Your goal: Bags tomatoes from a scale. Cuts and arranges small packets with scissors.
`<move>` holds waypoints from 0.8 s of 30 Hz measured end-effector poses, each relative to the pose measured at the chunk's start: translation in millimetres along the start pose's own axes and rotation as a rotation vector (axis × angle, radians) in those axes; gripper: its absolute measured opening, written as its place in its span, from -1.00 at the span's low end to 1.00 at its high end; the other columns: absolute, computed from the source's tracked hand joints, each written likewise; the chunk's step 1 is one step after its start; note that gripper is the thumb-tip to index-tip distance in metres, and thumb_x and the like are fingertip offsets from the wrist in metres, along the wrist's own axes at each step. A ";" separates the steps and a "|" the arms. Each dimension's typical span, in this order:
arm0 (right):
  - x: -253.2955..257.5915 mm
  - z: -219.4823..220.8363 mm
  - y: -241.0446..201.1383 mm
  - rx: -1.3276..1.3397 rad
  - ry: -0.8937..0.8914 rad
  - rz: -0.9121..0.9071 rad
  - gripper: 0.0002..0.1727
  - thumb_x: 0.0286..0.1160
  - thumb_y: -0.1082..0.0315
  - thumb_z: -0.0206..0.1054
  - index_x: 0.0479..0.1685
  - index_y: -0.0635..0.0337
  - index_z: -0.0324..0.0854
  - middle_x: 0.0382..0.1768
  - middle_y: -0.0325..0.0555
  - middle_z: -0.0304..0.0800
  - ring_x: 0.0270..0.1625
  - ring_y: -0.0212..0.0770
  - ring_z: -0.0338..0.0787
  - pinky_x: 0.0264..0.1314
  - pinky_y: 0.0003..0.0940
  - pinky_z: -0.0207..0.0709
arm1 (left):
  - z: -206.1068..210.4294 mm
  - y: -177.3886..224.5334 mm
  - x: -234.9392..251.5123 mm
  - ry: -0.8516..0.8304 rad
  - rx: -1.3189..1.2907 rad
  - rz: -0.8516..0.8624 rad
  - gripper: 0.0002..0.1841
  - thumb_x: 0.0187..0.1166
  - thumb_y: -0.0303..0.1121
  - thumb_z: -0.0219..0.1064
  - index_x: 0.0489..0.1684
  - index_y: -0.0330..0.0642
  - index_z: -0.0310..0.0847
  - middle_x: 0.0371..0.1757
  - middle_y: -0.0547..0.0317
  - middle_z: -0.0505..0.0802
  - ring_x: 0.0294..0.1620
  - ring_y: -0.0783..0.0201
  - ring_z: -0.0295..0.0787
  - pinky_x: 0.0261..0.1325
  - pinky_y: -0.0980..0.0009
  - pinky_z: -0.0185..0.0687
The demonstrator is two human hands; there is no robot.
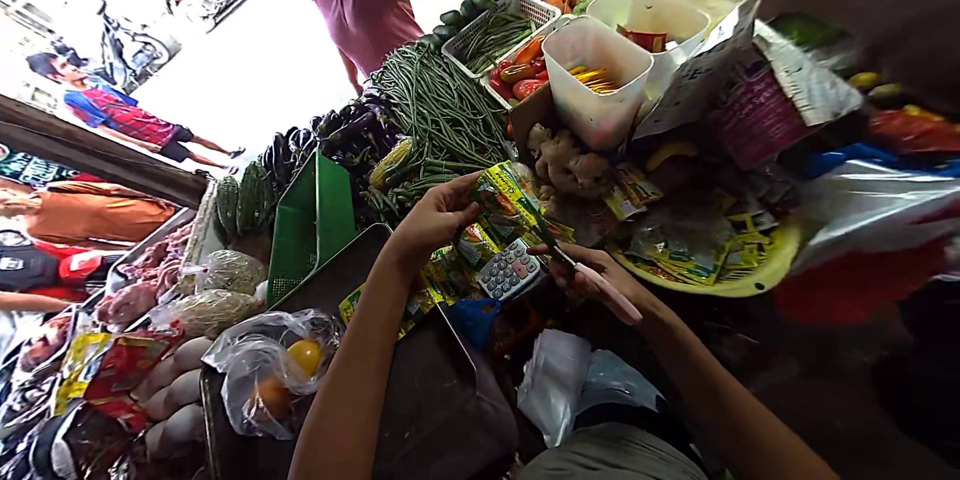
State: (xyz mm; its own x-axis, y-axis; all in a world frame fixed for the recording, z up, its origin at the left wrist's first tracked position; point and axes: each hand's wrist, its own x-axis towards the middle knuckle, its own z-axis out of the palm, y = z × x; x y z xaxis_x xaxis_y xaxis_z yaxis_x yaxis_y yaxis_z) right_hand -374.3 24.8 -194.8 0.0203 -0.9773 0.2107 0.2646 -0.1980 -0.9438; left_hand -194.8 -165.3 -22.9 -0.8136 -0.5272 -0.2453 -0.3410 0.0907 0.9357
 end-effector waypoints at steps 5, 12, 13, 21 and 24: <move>-1.3 1.7 -2.6 0.007 -0.005 -0.006 -0.12 0.43 -0.40 0.35 0.57 0.08 0.53 -0.22 -0.36 0.66 -0.31 -0.48 0.59 -0.30 -0.58 0.51 | 2.7 2.1 0.4 -0.026 0.089 -0.002 -0.43 0.68 -0.66 0.13 0.71 -0.10 0.36 0.32 0.09 0.78 0.03 0.42 0.78 0.13 0.46 0.70; -2.8 7.6 -5.9 -0.016 0.033 -0.009 -0.18 0.52 -0.33 0.32 0.58 0.11 0.52 -0.23 -0.35 0.67 -0.30 -0.47 0.61 -0.27 -0.58 0.55 | 2.3 2.5 -1.4 -0.028 0.050 0.012 -0.42 0.68 -0.69 0.10 0.72 -0.12 0.36 0.39 0.10 0.76 0.12 0.41 0.79 0.23 0.44 0.69; -3.4 8.5 -7.6 -0.018 0.041 -0.006 -0.18 0.52 -0.31 0.33 0.58 0.11 0.52 -0.22 -0.36 0.67 -0.30 -0.47 0.61 -0.26 -0.58 0.55 | 2.3 2.6 -1.8 -0.029 0.048 0.012 -0.42 0.68 -0.68 0.10 0.72 -0.11 0.36 0.39 0.10 0.77 0.12 0.41 0.79 0.23 0.44 0.70; -4.4 8.2 -9.5 -0.025 0.067 0.019 -0.23 0.50 -0.25 0.40 0.54 0.12 0.55 -0.22 -0.33 0.68 -0.32 -0.46 0.64 -0.27 -0.55 0.60 | 3.6 4.2 -2.8 -0.043 0.058 0.009 -0.38 0.67 -0.70 0.11 0.74 -0.04 0.35 0.41 0.13 0.75 0.10 0.43 0.80 0.21 0.47 0.70; -5.7 7.8 -9.6 -0.006 0.072 0.034 -0.27 0.51 -0.20 0.43 0.53 0.10 0.58 -0.26 -0.31 0.69 -0.39 -0.45 0.62 -0.36 -0.55 0.57 | 3.8 3.6 -2.9 -0.042 0.063 0.011 -0.38 0.66 -0.70 0.11 0.74 -0.04 0.35 0.42 0.14 0.75 0.12 0.44 0.79 0.21 0.48 0.69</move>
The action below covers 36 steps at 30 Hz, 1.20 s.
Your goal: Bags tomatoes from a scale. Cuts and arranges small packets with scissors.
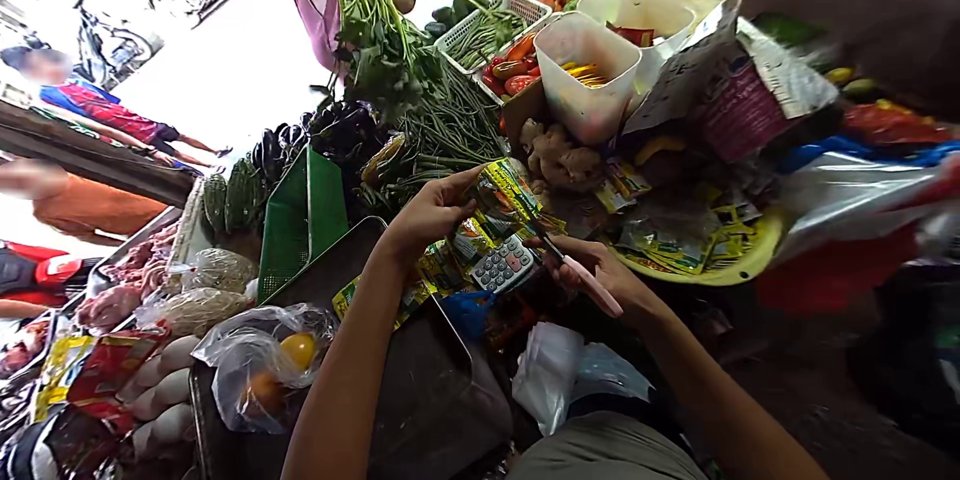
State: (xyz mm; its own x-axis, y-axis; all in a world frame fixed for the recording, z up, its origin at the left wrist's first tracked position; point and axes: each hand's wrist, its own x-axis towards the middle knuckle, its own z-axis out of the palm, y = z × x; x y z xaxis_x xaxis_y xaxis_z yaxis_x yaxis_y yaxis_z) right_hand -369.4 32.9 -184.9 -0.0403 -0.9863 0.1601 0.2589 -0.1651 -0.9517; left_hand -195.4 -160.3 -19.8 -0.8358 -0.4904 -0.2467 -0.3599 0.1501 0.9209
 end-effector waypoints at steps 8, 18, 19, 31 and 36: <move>-4.5 6.2 -9.7 0.044 0.073 0.082 -0.43 0.54 -0.03 0.48 0.45 0.07 0.67 -0.38 -0.35 0.72 -0.64 -0.48 0.54 -0.70 -0.57 0.46 | 0.9 0.8 0.2 0.030 0.024 -0.024 -0.38 0.67 -0.70 0.12 0.74 -0.06 0.35 0.50 0.16 0.70 0.21 0.42 0.77 0.26 0.46 0.67; 5.7 1.7 -12.4 0.010 0.092 0.136 -0.45 0.49 -0.03 0.52 0.39 0.05 0.71 -0.43 -0.34 0.77 -0.68 -0.50 0.55 -0.71 -0.59 0.47 | 1.8 0.6 0.3 0.055 0.054 -0.076 -0.39 0.68 -0.67 0.13 0.74 -0.03 0.34 0.48 0.14 0.71 0.18 0.43 0.77 0.21 0.46 0.68; 8.6 2.6 -11.7 0.018 0.099 0.124 -0.44 0.47 -0.05 0.53 0.38 0.06 0.72 -0.43 -0.35 0.76 -0.67 -0.50 0.54 -0.70 -0.59 0.46 | 1.7 0.8 0.1 0.049 0.060 -0.081 -0.39 0.69 -0.66 0.13 0.75 -0.02 0.34 0.50 0.15 0.70 0.19 0.42 0.77 0.22 0.45 0.68; 35.4 3.7 -16.4 -0.026 0.057 0.137 -0.36 0.39 -0.27 0.47 0.25 0.04 0.73 -0.52 -0.35 0.63 -0.64 -0.53 0.49 -0.59 -0.63 0.44 | -5.4 -7.5 5.4 0.021 0.042 -0.068 -0.40 0.65 -0.67 0.16 0.72 -0.14 0.34 0.47 0.07 0.71 0.22 0.45 0.74 0.27 0.48 0.64; 37.9 2.9 -14.0 -0.027 0.091 0.138 -0.36 0.35 -0.26 0.52 0.22 0.04 0.75 -0.54 -0.31 0.65 -0.63 -0.48 0.53 -0.59 -0.59 0.48 | -10.4 -17.3 10.5 -0.033 0.025 -0.032 -0.28 0.65 -0.66 0.17 0.85 0.01 0.16 0.68 0.13 0.54 0.47 0.38 0.64 0.46 0.40 0.58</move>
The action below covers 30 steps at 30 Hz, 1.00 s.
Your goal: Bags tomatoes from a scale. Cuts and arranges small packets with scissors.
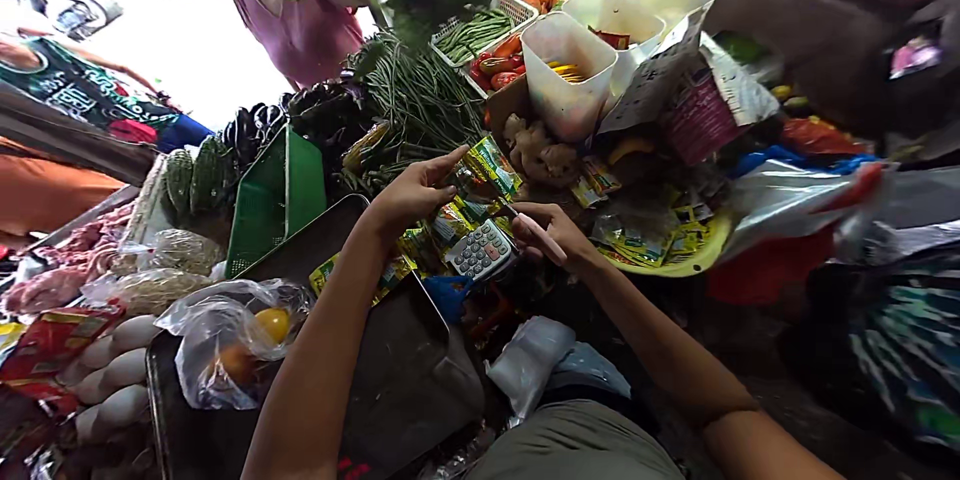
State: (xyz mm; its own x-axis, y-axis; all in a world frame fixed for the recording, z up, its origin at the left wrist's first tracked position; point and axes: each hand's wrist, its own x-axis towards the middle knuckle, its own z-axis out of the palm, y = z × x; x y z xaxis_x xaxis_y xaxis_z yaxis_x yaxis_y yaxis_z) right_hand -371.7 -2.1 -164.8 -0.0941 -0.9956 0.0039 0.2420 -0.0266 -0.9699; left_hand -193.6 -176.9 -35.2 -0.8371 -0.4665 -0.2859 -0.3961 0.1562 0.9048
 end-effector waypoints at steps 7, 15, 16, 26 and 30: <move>3.1 -4.6 -4.9 -0.005 0.016 0.031 -0.51 0.44 -0.05 0.53 0.26 0.00 0.77 -0.54 -0.28 0.69 -0.67 -0.46 0.55 -0.64 -0.57 0.49 | -1.6 -2.4 1.8 0.012 -0.024 0.023 -0.26 0.63 -0.67 0.17 0.87 -0.05 0.09 0.72 0.10 0.50 0.49 0.39 0.62 0.46 0.43 0.57; 6.5 -12.0 -8.4 -0.014 -0.012 0.070 -0.44 0.39 -0.09 0.55 0.28 0.06 0.74 -0.51 -0.32 0.68 -0.64 -0.51 0.51 -0.63 -0.62 0.42 | 0.1 -0.4 3.8 0.049 0.025 -0.038 -0.23 0.63 -0.68 0.17 0.89 -0.06 0.01 0.73 0.02 0.45 0.42 0.39 0.65 0.39 0.44 0.58; 7.6 -11.7 -7.6 -0.009 -0.011 0.065 -0.41 0.37 -0.11 0.56 0.28 0.06 0.73 -0.50 -0.32 0.67 -0.63 -0.51 0.52 -0.61 -0.63 0.43 | -0.4 -0.4 3.9 0.044 0.023 -0.038 -0.24 0.63 -0.68 0.16 0.89 -0.06 0.03 0.72 0.02 0.47 0.42 0.39 0.65 0.39 0.44 0.58; 16.8 -9.2 -2.8 0.004 0.006 0.041 -0.53 0.37 -0.04 0.58 0.09 0.10 0.78 -0.54 -0.31 0.67 -0.64 -0.49 0.53 -0.62 -0.59 0.44 | -2.7 -1.7 4.2 0.000 -0.011 -0.055 -0.22 0.62 -0.67 0.19 0.89 -0.11 -0.02 0.69 -0.03 0.49 0.45 0.37 0.64 0.45 0.44 0.54; 26.0 -15.1 -2.6 -0.019 0.107 0.077 -0.52 0.43 0.19 0.55 0.28 0.17 0.62 -0.49 -0.24 0.73 -0.63 -0.47 0.58 -0.62 -0.57 0.48 | -1.1 -8.0 8.1 0.220 0.061 -0.148 -0.39 0.63 -0.42 0.38 0.66 -0.32 0.29 0.17 -0.12 0.80 0.04 0.24 0.77 0.21 0.24 0.66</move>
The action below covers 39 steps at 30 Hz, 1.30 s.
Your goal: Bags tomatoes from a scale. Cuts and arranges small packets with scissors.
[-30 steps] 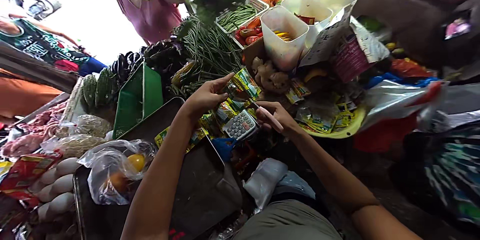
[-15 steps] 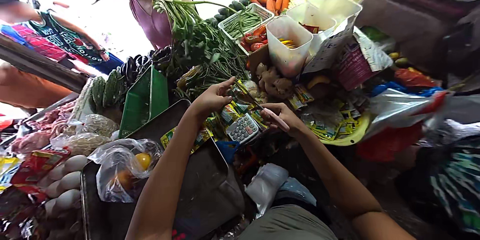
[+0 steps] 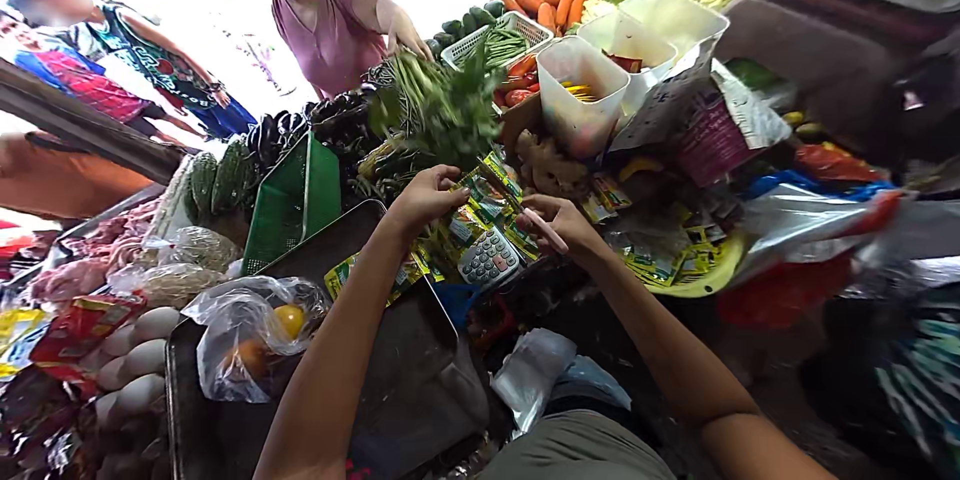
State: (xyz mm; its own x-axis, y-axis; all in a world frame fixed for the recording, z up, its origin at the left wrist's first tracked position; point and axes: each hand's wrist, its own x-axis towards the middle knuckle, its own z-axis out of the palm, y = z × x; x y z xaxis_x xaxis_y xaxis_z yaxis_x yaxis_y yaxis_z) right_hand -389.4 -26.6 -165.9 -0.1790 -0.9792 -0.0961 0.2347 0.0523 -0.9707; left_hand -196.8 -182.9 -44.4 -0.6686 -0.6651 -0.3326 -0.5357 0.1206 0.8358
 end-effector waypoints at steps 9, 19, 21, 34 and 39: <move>9.3 -7.2 12.5 0.036 0.038 0.023 -0.60 0.40 0.20 0.59 0.07 0.17 0.57 -0.53 -0.13 0.79 -0.69 -0.39 0.62 -0.65 -0.51 0.49 | -0.2 1.7 -1.7 0.068 0.031 0.001 -0.66 0.63 -0.61 0.24 0.31 -0.25 0.36 -0.10 -0.02 0.79 -0.20 0.33 0.71 -0.05 0.31 0.62; 2.7 -42.8 28.7 0.040 -0.287 -0.042 -0.13 0.30 -0.50 0.33 0.33 0.05 0.50 -0.34 -0.33 0.65 -0.37 -0.42 0.67 -0.28 -0.53 0.61 | -4.9 5.1 -5.5 -0.071 -0.161 0.245 -0.55 0.44 -0.65 0.40 0.35 -0.24 0.60 0.38 0.04 0.72 0.22 0.23 0.75 0.22 0.27 0.73; 0.7 -53.4 30.6 0.052 -0.357 -0.067 -0.11 0.33 -0.54 0.27 0.36 0.05 0.53 -0.30 -0.30 0.66 -0.32 -0.39 0.68 -0.19 -0.49 0.63 | -5.5 6.4 -5.8 -0.082 -0.191 0.273 -0.49 0.40 -0.67 0.43 0.39 -0.22 0.58 0.40 0.03 0.72 0.22 0.21 0.77 0.20 0.25 0.76; -25.1 -28.1 -37.5 -0.329 -0.367 -0.117 -0.24 0.16 -0.46 0.49 0.06 0.01 0.67 -0.45 -0.36 0.70 -0.50 -0.51 0.62 -0.47 -0.60 0.53 | -1.9 13.4 -12.0 -0.148 -0.204 0.338 -0.32 0.24 -0.71 0.57 0.47 -0.17 0.56 0.45 0.06 0.69 0.16 0.19 0.83 0.13 0.25 0.85; -31.2 -22.1 -41.6 -0.372 -0.311 -0.136 -0.24 0.17 -0.46 0.49 0.09 0.00 0.68 -0.42 -0.36 0.74 -0.51 -0.52 0.62 -0.49 -0.61 0.51 | -1.3 13.0 -13.0 -0.130 -0.229 0.329 -0.34 0.27 -0.74 0.53 0.46 -0.16 0.57 0.44 0.04 0.70 0.16 0.16 0.84 0.15 0.24 0.85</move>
State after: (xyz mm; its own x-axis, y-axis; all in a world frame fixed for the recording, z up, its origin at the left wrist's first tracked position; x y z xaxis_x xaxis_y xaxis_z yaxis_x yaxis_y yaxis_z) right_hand -414.7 6.2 -127.4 0.1220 -0.9911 0.0523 -0.1378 -0.0691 -0.9880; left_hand -194.4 -173.7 -28.6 -0.8520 -0.5185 -0.0721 -0.1643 0.1342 0.9772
